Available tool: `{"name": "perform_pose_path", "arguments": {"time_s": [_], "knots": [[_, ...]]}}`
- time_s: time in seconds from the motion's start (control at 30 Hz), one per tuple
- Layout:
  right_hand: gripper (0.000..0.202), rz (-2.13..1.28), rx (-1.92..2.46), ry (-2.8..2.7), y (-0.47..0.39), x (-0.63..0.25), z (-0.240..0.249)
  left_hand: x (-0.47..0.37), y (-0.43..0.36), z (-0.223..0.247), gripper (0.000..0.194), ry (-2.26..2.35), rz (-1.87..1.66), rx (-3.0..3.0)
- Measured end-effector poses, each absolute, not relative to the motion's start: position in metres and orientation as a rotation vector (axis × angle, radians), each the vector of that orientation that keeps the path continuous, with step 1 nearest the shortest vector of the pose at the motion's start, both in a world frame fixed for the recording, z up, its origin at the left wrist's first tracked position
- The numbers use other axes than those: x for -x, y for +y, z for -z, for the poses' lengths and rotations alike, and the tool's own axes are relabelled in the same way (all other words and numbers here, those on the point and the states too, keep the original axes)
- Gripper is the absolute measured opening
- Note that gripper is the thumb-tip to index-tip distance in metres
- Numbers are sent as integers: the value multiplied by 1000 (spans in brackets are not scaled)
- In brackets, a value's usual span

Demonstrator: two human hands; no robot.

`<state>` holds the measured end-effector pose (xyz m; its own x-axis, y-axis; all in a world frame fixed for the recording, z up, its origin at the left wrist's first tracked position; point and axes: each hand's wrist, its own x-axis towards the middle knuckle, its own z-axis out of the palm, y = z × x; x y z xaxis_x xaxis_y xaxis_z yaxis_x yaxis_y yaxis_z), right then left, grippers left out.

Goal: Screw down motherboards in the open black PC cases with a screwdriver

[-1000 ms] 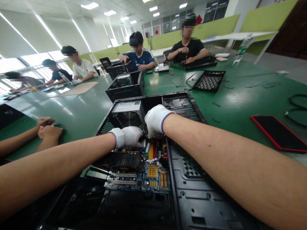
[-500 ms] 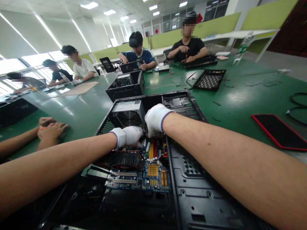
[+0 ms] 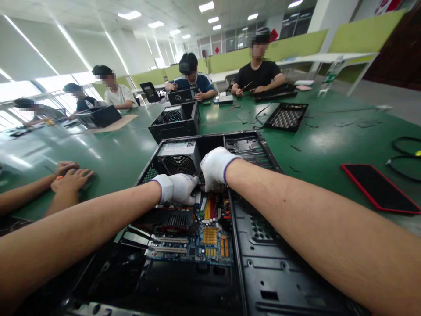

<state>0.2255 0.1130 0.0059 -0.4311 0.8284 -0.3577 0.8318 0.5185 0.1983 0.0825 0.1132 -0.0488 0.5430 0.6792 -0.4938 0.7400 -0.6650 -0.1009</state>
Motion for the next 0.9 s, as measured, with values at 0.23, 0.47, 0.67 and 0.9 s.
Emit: {"name": "perform_pose_path", "arguments": {"time_s": [0.23,0.47,0.67,0.9], "knots": [[72,-76,-1381,2482,101,-229,-27,-83,112,32,52,1293,738,-2668],[76,-220,-1561,2479,102,-242,-41,-74,116,27,48,1333,518,-2704],[55,-42,-1487,2499,102,-230,-14,-67,120,30,43,1348,457,-2742],[69,-213,-1221,2387,85,-212,2,-64,116,26,37,1330,236,-2705]]}}
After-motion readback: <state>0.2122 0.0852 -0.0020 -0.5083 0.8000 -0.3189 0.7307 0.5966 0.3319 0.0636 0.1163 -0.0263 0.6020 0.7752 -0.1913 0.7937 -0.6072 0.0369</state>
